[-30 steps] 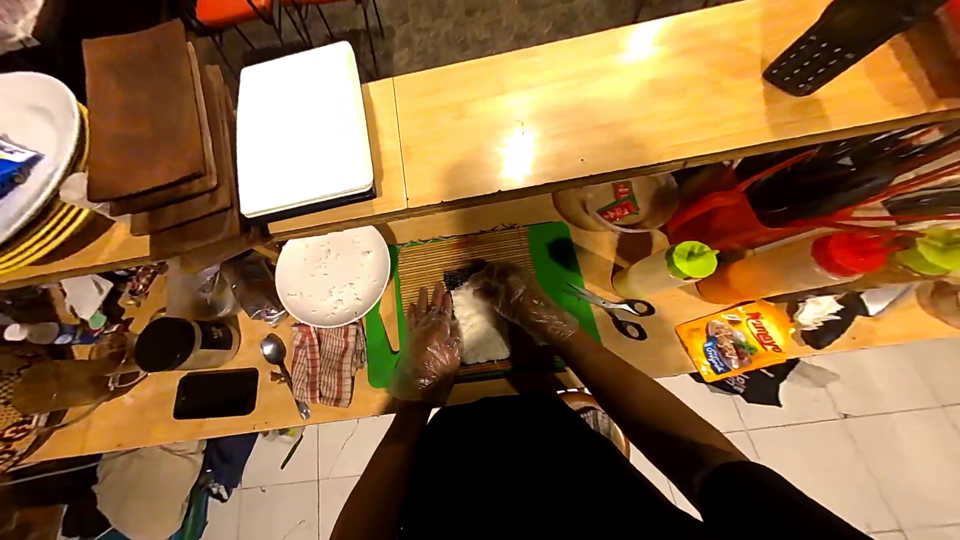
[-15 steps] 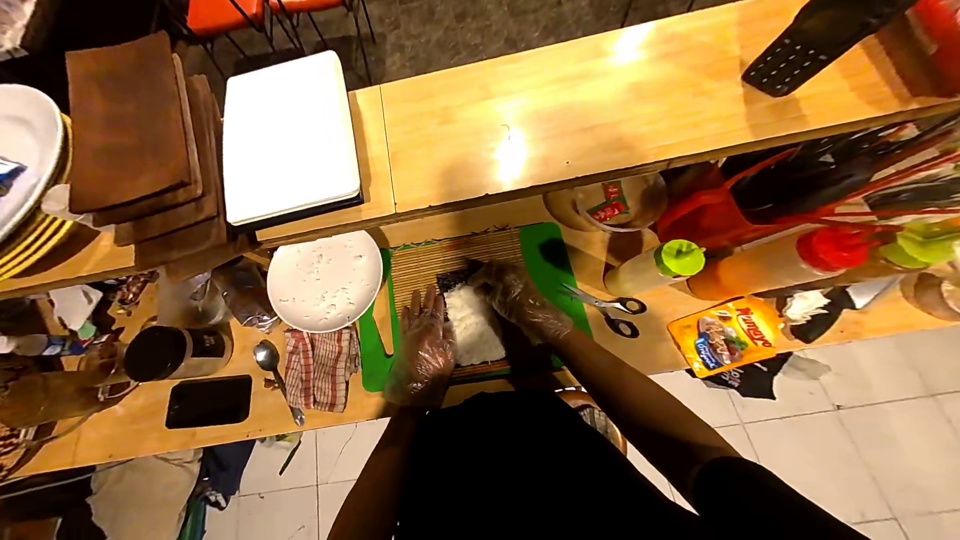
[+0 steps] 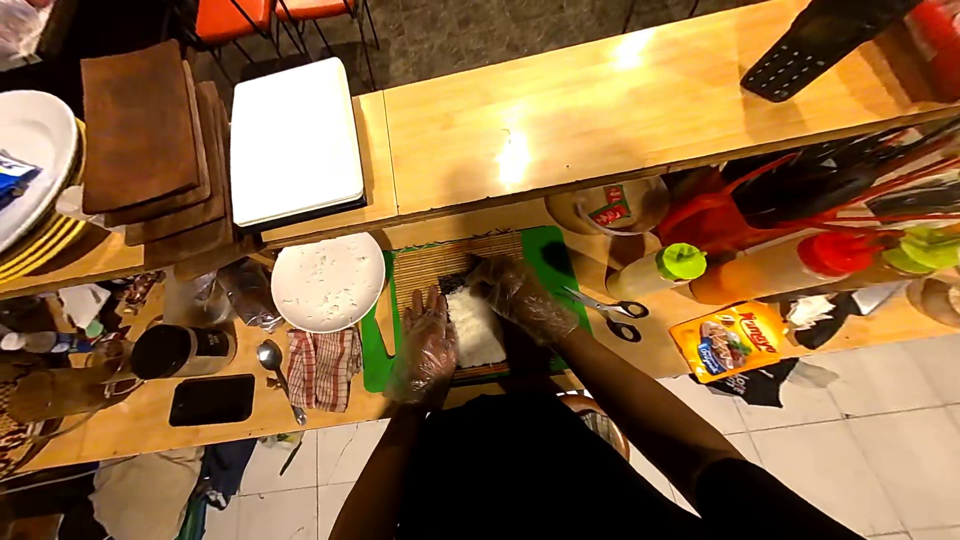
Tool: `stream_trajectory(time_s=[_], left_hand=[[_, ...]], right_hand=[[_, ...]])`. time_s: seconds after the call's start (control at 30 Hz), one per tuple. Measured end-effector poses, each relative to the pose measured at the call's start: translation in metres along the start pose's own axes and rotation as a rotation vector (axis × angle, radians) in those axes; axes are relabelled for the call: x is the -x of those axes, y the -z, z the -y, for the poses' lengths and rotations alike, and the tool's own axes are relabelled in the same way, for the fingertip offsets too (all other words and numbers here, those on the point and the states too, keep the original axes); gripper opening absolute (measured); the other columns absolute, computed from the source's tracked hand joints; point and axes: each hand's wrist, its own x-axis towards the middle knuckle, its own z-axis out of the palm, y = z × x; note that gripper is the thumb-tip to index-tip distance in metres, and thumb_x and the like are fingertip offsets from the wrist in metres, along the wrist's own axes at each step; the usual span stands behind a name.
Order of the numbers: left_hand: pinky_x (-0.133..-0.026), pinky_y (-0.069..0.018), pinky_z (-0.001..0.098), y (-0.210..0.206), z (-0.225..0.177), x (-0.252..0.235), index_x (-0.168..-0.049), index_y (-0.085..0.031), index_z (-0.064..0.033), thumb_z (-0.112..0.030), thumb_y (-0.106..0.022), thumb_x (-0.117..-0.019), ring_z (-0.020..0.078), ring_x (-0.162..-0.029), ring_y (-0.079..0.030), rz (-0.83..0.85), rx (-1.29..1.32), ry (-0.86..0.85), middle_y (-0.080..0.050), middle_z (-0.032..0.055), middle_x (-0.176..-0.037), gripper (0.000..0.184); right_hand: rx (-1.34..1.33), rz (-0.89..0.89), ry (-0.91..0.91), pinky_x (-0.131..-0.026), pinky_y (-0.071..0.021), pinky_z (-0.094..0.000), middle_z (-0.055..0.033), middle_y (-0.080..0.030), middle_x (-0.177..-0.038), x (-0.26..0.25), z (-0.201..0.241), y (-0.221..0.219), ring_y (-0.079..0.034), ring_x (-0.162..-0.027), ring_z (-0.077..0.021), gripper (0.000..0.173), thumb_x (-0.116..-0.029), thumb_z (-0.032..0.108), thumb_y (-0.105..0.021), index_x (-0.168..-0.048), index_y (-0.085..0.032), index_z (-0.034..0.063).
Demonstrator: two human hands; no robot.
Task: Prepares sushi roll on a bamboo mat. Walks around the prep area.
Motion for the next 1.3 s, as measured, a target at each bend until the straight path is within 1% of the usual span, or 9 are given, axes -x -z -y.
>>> stream_trajectory(time_s=[0.2,0.37,0.5,0.6,0.77,0.87,1.03,1.2,1.3], left_hand=[[-0.128,-0.0097,0.0543,-0.002,0.001,-0.005,-0.159,-0.037,-0.0143,-0.035,-0.030,-0.1065,0.0238,-0.159,-0.010,0.037,-0.005,0.009,-0.027,-0.0002,-0.169,0.057],[-0.128,-0.0097,0.0542,0.001,0.001,-0.004,-0.160,-0.037,-0.0141,-0.035,-0.031,-0.1065,0.0240,-0.159,-0.010,0.026,0.039,0.004,-0.027,0.0002,-0.169,0.057],[-0.128,-0.0099,0.0543,-0.002,0.003,-0.004,-0.160,-0.035,-0.0138,-0.035,-0.030,-0.1066,0.0235,-0.159,-0.009,0.029,0.024,-0.008,-0.024,0.0007,-0.170,0.058],[-0.128,-0.0119,0.0543,-0.004,0.002,-0.002,-0.158,-0.040,-0.0120,-0.034,-0.034,-0.1061,0.0247,-0.158,-0.014,-0.020,0.037,-0.023,-0.029,0.0035,-0.168,0.056],[-0.128,-0.0121,0.0548,0.001,0.002,-0.005,-0.159,-0.037,-0.0123,-0.035,-0.034,-0.1058,0.0249,-0.159,-0.012,0.029,0.048,-0.016,-0.026,0.0031,-0.169,0.058],[-0.128,-0.0106,0.0539,-0.001,0.004,-0.004,-0.160,-0.036,-0.0115,-0.034,-0.035,-0.1058,0.0238,-0.159,-0.009,0.035,0.069,-0.025,-0.024,0.0034,-0.170,0.058],[-0.128,-0.0115,0.0544,0.002,0.003,-0.005,-0.160,-0.035,-0.0126,-0.034,-0.033,-0.1058,0.0250,-0.159,-0.010,0.030,0.050,-0.022,-0.024,0.0032,-0.170,0.058],[-0.128,-0.0097,0.0545,-0.002,0.003,-0.003,-0.161,-0.034,-0.0125,-0.033,-0.033,-0.1067,0.0231,-0.159,-0.007,0.037,0.062,-0.020,-0.022,0.0011,-0.171,0.058],[-0.128,-0.0095,0.0545,-0.004,0.006,-0.003,-0.160,-0.035,-0.0131,-0.033,-0.035,-0.1062,0.0238,-0.159,-0.007,0.025,0.093,-0.043,-0.022,0.0010,-0.170,0.058]], right_hand=[[0.018,0.029,-0.022,-0.096,-0.0530,-0.0511,-0.0094,-0.072,-0.109,-0.005,0.000,-0.015,-0.067,-0.107,-0.0277,0.017,-0.0965,0.025,-0.069,-0.105,-0.077,0.0131],[-0.039,0.046,-0.026,-0.102,-0.0515,-0.0491,-0.0081,-0.070,-0.122,-0.005,-0.002,-0.016,-0.065,-0.117,-0.0263,0.031,-0.0974,0.034,-0.069,-0.123,-0.072,0.0155],[-0.096,0.015,-0.060,-0.098,-0.0527,-0.0491,-0.0075,-0.071,-0.114,-0.003,0.001,-0.024,-0.066,-0.110,-0.0253,0.019,-0.0969,0.027,-0.070,-0.111,-0.076,0.0168],[-0.017,0.007,0.004,-0.097,-0.0533,-0.0490,-0.0058,-0.073,-0.110,-0.009,0.000,-0.024,-0.067,-0.108,-0.0247,0.015,-0.0962,0.024,-0.070,-0.106,-0.078,0.0178],[0.070,0.007,0.009,-0.101,-0.0499,-0.0504,-0.0087,-0.070,-0.117,-0.008,0.006,-0.024,-0.064,-0.115,-0.0276,0.022,-0.1020,0.026,-0.060,-0.115,-0.074,0.0155],[0.043,0.009,-0.013,-0.101,-0.0495,-0.0534,-0.0130,-0.069,-0.117,-0.006,0.010,-0.030,-0.063,-0.115,-0.0317,0.021,-0.1004,0.024,-0.064,-0.114,-0.074,0.0117],[0.020,-0.026,-0.011,-0.099,-0.0521,-0.0506,-0.0050,-0.072,-0.115,-0.012,0.007,-0.022,-0.066,-0.112,-0.0253,0.021,-0.0960,0.029,-0.070,-0.113,-0.076,0.0202],[0.068,-0.013,-0.033,-0.100,-0.0511,-0.0520,-0.0123,-0.070,-0.114,-0.011,0.009,-0.035,-0.065,-0.112,-0.0308,0.022,-0.0987,0.027,-0.066,-0.110,-0.074,0.0105],[0.122,0.043,-0.014,-0.099,-0.0499,-0.0551,-0.0123,-0.071,-0.114,-0.014,0.015,-0.025,-0.065,-0.112,-0.0323,0.018,-0.0987,0.023,-0.066,-0.110,-0.074,0.0118]])
